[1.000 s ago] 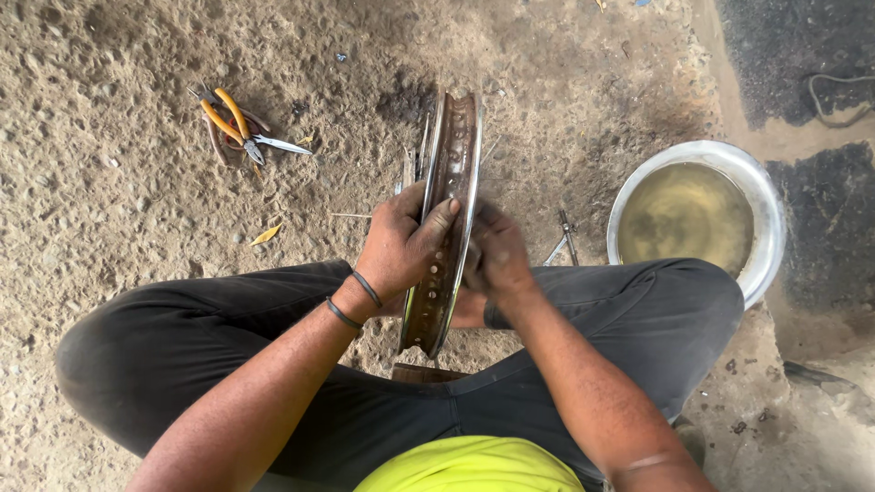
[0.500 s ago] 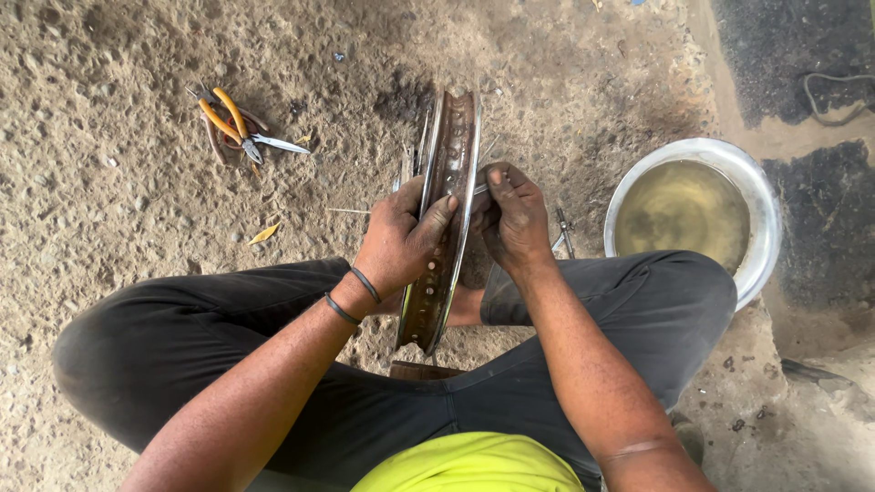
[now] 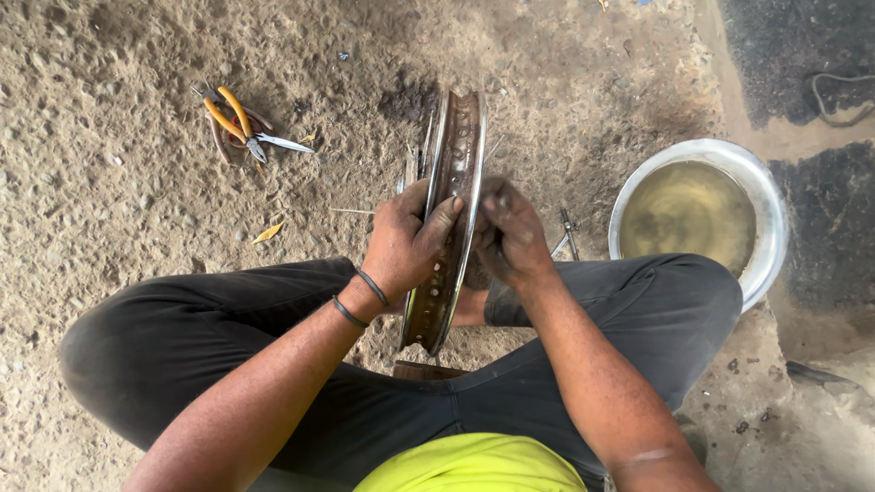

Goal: The person inserts and arranges metal spokes into a bicycle wheel rim by hand while sitting on the ground, then uses a metal tool to tighten or adjust the spokes at the hub.

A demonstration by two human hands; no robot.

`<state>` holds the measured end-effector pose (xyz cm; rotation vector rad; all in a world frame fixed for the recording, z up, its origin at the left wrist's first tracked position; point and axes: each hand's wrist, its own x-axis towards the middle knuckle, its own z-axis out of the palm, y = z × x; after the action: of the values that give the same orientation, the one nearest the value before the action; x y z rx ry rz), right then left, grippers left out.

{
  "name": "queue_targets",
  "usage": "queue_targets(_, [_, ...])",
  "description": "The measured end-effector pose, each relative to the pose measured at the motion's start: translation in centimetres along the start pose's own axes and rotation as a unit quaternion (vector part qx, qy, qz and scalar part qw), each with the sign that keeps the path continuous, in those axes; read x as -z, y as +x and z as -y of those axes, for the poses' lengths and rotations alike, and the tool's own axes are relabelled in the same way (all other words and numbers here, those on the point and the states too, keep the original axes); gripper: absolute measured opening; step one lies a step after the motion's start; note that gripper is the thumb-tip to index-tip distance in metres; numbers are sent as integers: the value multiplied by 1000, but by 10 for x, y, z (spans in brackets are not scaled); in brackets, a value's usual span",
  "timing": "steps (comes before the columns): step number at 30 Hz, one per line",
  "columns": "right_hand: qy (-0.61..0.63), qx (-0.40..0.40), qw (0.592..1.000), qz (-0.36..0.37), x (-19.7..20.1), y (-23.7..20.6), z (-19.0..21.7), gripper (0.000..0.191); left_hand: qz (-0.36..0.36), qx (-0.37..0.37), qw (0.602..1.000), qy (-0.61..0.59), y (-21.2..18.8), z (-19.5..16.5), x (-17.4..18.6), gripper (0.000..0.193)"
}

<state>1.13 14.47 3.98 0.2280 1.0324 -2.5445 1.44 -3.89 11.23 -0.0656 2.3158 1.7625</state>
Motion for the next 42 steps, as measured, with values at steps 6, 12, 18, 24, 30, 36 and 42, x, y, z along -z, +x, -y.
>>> queue_targets(6, [71,43,996,-27,-11,3,4,18,1,-3,1000,1,1,-1,0,22])
queue_targets(12, [9,71,996,-53,-6,-14,5,24,-9,-21,999,26,1,0,4,23])
queue_targets(18, [-12,146,980,-137,-1,13,2,32,3,-8,1000,20,3,-2,1,23])
queue_targets(24, [-38,264,957,-119,-15,64,10,41,46,16,996,72,7,-4,-4,27])
queue_targets(30, [-191,362,912,34,-7,114,12,57,58,-2,995,81,10,-2,0,30])
queue_targets(36, [-292,430,849,-97,-7,104,4,50,19,-43,998,50,5,-2,-3,26])
queue_targets(42, [-216,193,943,-164,-16,21,-5,14,19,11,1000,-3,1,5,1,24])
